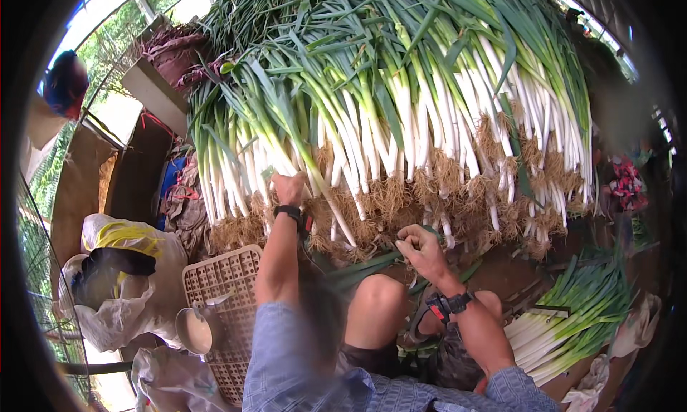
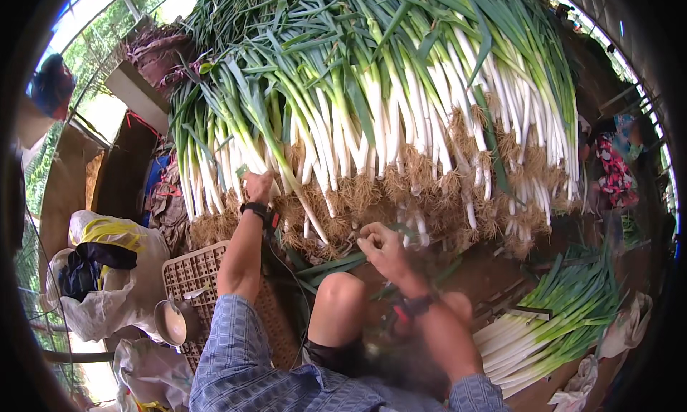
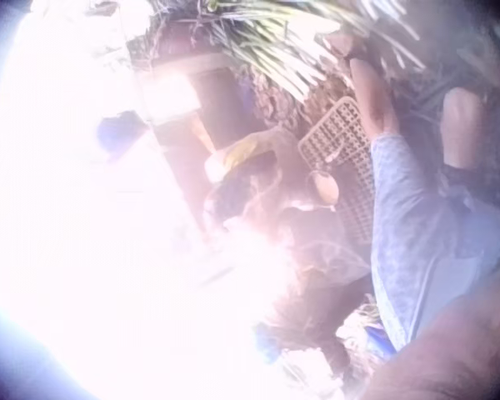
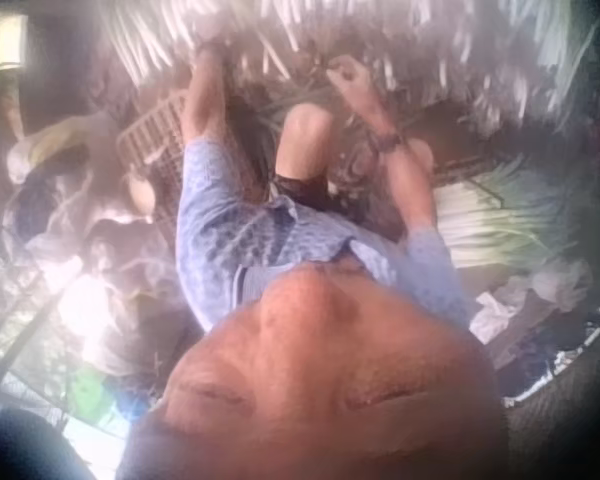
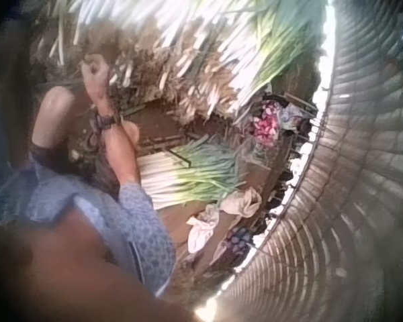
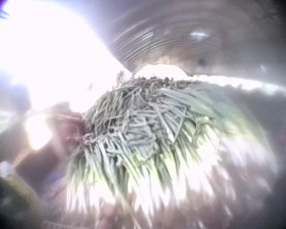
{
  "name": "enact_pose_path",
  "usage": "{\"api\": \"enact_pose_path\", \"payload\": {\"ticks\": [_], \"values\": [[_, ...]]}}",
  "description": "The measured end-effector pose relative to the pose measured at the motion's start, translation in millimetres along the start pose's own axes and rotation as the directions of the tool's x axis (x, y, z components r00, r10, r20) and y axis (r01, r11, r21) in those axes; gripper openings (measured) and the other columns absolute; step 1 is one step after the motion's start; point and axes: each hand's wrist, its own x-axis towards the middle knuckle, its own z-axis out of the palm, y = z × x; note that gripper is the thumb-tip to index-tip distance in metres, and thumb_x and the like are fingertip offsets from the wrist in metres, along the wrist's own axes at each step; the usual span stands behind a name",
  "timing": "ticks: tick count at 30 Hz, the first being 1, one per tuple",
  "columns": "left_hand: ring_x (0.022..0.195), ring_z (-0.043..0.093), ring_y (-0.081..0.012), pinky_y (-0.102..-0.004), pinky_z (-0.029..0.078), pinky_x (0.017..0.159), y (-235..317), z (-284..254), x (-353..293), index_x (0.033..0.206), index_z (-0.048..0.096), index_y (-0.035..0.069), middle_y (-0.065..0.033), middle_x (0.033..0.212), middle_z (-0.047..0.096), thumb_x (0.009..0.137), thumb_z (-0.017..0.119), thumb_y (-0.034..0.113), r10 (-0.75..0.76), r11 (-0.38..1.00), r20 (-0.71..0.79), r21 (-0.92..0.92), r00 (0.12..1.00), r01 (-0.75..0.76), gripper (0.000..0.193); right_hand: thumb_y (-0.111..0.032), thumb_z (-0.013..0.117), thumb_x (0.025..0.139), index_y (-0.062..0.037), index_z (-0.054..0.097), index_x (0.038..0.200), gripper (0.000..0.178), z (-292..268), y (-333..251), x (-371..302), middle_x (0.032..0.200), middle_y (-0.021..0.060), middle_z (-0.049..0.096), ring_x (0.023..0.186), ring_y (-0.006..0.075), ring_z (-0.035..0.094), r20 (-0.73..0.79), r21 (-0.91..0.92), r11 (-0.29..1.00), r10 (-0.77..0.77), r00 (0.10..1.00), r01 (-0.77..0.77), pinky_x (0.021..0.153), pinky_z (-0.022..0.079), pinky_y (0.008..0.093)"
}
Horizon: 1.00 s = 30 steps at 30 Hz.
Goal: The person sits on the ground and repeatedly picks up bunches of green onions, trims the roots and outer layers by hand, and places the cleaned onions into a growing pile. The process is repeated continuously with multiple bunches.
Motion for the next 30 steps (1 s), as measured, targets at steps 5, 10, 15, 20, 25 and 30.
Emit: {"api": "enact_pose_path", "payload": {"ticks": [5,10,15,20,25,30], "values": [[0.072,0.065,-0.0222,-0.0372,0.052,0.055,119.4,9.1,-137.0,0.107,0.067,-0.009,-0.0157,0.089,0.067,0.089,0.073,0.015,-0.05,0.839,0.569,-0.422,0.821,0.344,0.03,-0.023,0.07,0.097,0.0047,0.062,0.114,0.033,-14.4,32.6,17.2,0.086,0.0043,0.071,0.077,0.0103,0.065,-0.282,0.119,0.961,-0.21,0.936,0.251,0.071,0.053,0.0265],[0.066,0.067,-0.0186,-0.0324,0.053,0.055,147.2,1.3,-241.1,0.105,0.068,-0.001,-0.0089,0.084,0.071,0.098,0.068,0.02,0.021,0.851,0.777,-0.344,0.629,0.397,0.022,-0.031,0.07,0.097,0.0012,0.067,0.112,0.035,-30.2,18.7,10.2,0.086,0.0055,0.072,0.071,0.0117,0.067,-0.073,0.247,0.967,-0.045,0.996,0.062,0.065,0.055,0.0261],[0.066,0.068,-0.0173,-0.0316,0.054,0.058,122.7,0.5,-297.4,0.109,0.065,0.001,-0.0085,0.086,0.071,0.099,0.066,0.027,-0.033,0.923,0.866,-0.165,0.499,0.347,0.029,-0.032,0.066,0.098,-0.0026,0.065,0.111,0.032,-42.0,15.1,-46.9,0.079,0.006,0.07,0.058,0.0147,0.068,0.281,0.383,0.857,0.249,0.927,-0.346,0.05,0.056,0.0276],[0.076,0.067,-0.0195,-0.0331,0.057,0.061,12.4,34.1,-298.6,0.112,0.06,0.004,-0.0061,0.089,0.068,0.103,0.061,0.037,-0.044,0.509,0.749,-0.553,0.662,0.66,0.034,-0.033,0.061,0.102,0.002,0.063,0.113,0.037,-33.3,39.2,-114.8,0.085,0.0118,0.073,0.06,0.0187,0.07,0.333,0.384,0.853,0.23,0.915,-0.354,0.054,0.058,0.0306],[0.083,0.067,-0.031,-0.0477,0.059,0.076,10.7,52.4,-306.8,0.114,0.061,0.002,-0.0128,0.093,0.069,0.104,0.055,0.041,0.02,0.007,0.755,-0.656,0.656,0.755,0.04,-0.034,0.053,0.105,0.0051,0.064,0.124,0.044,-31.1,44.2,-197.2,0.107,0.0201,0.073,0.089,0.0219,0.072,0.564,0.399,0.693,0.332,0.756,-0.601,0.078,0.058,0.0322],[0.077,0.068,-0.0268,-0.0446,0.06,0.074,-16.2,44.6,-286.3,0.106,0.062,0.003,-0.0125,0.092,0.069,0.1,0.063,0.038,0.099,0.082,0.725,-0.689,0.682,0.72,0.036,-0.037,0.054,0.105,0.0069,0.058,0.132,0.051,-60.3,49.0,-215.7,0.119,0.0163,0.069,0.108,0.0184,0.065,0.524,0.057,0.936,0.268,0.809,-0.347,0.083,0.056,0.0345]]}}
